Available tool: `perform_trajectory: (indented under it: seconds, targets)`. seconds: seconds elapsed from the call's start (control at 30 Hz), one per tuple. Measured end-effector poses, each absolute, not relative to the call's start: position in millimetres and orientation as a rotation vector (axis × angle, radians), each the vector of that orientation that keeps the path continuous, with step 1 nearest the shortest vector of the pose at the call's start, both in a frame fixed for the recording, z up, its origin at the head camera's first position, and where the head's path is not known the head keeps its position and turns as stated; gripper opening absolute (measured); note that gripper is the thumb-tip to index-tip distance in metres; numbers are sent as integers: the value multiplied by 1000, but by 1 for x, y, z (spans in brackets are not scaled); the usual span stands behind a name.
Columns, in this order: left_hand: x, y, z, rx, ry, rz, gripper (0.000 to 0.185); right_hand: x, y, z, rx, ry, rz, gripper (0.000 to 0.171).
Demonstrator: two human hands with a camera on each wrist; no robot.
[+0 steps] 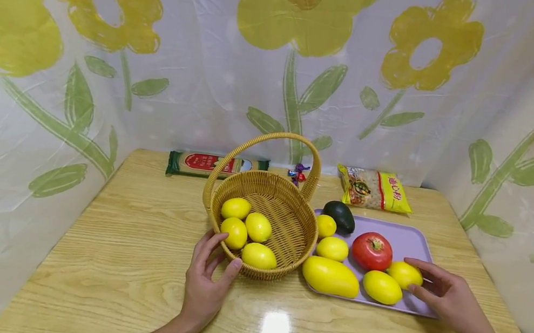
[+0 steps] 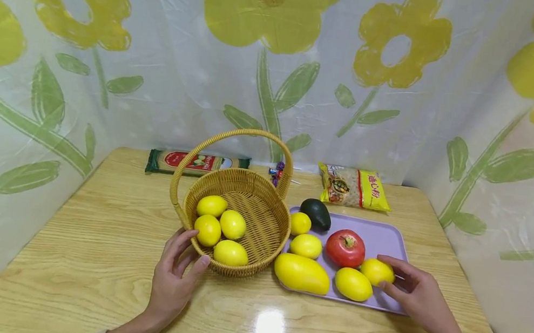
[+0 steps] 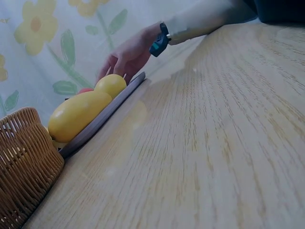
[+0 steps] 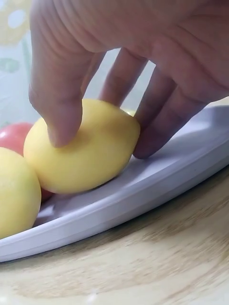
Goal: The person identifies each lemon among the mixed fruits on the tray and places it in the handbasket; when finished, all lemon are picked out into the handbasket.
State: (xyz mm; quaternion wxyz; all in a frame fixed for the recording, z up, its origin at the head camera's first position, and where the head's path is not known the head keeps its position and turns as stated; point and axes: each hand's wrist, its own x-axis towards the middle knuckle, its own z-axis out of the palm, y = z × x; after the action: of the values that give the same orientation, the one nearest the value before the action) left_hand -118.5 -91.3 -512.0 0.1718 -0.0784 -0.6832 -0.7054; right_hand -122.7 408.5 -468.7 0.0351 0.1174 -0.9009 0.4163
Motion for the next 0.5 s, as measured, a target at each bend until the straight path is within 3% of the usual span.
perform_trajectory:
  seconds: [0.3,0.5]
  targets:
    - [-118,-92,-511,-211,-1945,-2003,58,-116,413,-461,196,-2789,1226,48]
    - [-118,-92,-513,-202,-1950,-2001,57,-111,403,-446,253,-2682,1406,48]
